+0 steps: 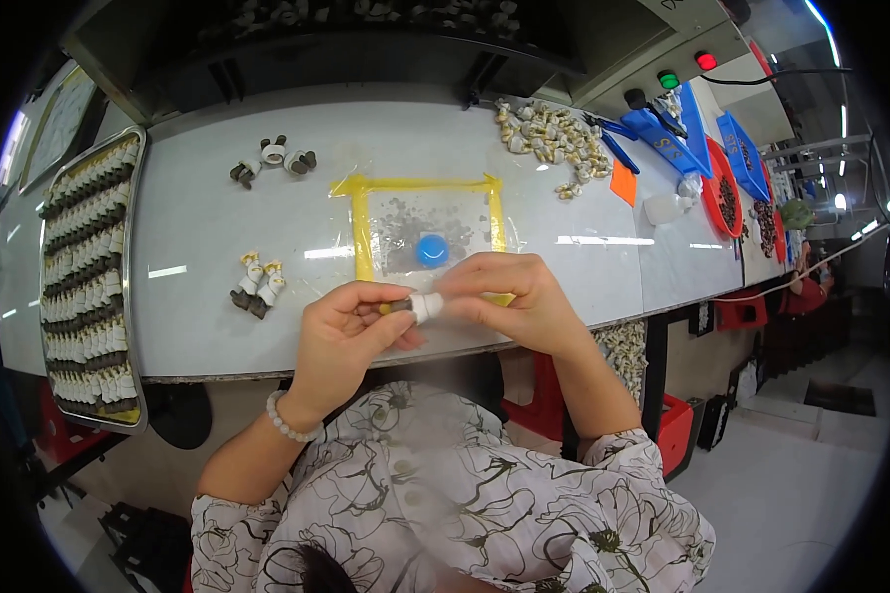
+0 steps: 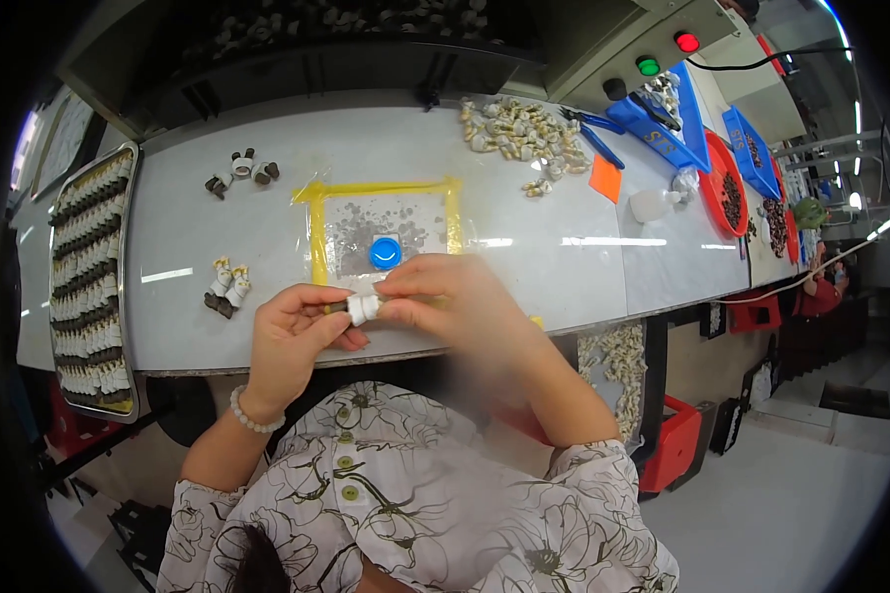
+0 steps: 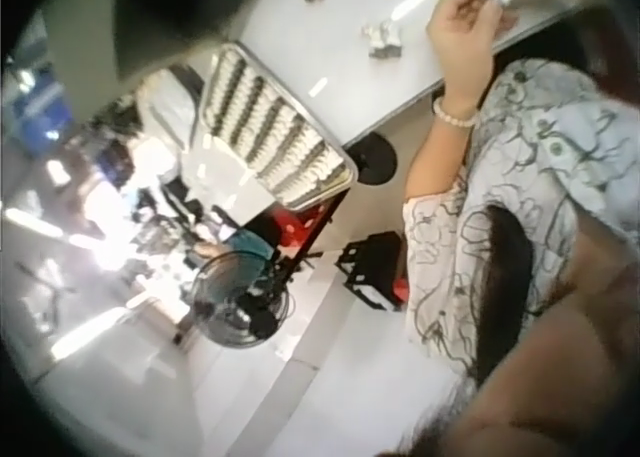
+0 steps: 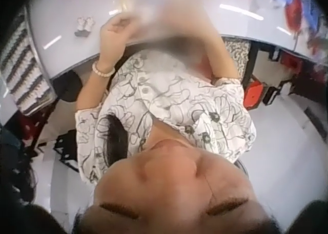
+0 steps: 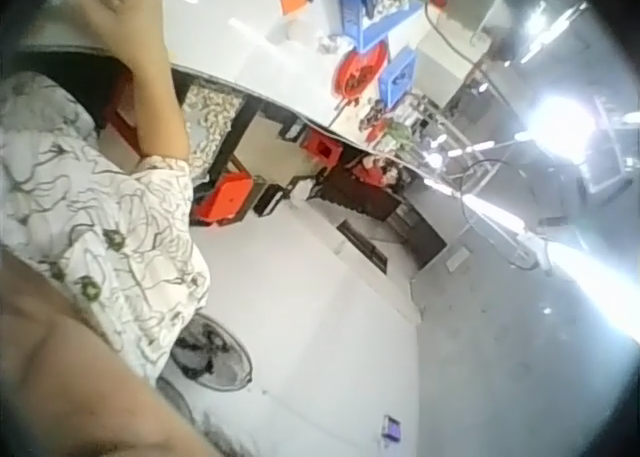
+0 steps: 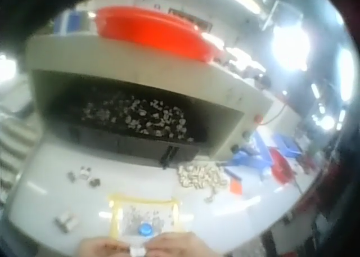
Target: The person assembles small cat-like figurines by hand, attaching gold-colored accessories to white figurine bases.
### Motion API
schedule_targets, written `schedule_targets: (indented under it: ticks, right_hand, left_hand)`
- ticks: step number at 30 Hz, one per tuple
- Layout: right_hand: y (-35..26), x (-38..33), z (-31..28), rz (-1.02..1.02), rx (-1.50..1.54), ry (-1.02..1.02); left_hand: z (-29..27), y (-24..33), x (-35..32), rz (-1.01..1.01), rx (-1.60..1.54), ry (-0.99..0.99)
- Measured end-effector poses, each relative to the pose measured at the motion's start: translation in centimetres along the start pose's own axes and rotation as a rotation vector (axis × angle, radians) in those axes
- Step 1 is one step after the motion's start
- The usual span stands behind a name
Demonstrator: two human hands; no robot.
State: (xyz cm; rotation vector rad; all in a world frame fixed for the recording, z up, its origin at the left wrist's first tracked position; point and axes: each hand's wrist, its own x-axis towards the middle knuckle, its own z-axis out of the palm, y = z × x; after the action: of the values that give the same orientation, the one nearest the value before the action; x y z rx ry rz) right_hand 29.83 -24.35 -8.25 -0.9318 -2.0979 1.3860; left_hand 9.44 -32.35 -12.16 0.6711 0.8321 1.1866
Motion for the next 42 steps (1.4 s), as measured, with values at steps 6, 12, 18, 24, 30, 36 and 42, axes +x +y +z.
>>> schedule_targets:
  ticks: [6,12,18,24,30,36,42]
  right_hand:
    - [2.0,-2.6,-4.1,0.032,-0.309,0.342]
    - [4.2,-4.2,-3.7,-0.003,-0.35,0.507]
    - [5.8,-4.3,-2.9,0.057,-0.316,0.579]
    - [6.4,-4.9,-2.6,0.058,-0.312,0.548]
    - [6.7,-4.9,-2.8,0.055,-0.242,0.592]
    - [7.2,-5.2,-3.1,0.044,-0.291,0.536]
    - [7.4,-5.1,-3.2,0.024,-0.271,0.522]
  left_hand:
    - [-5.3,4.6,-2.7,0.672,0.65,0.486]
    - [-9.0,5.5,-4.0,0.655,1.19,0.634]
    - [-9.4,5.2,-3.5,0.684,1.294,0.522]
    - [-8.3,4.8,-4.1,0.676,1.332,0.493]
    - [-6.8,3.4,-3.1,0.657,1.504,0.568]
    - [-6.9,3.3,-2.7,0.684,1.553,0.585]
    - [-7.4,3.9,-2.7,0.645,1.459,0.586]
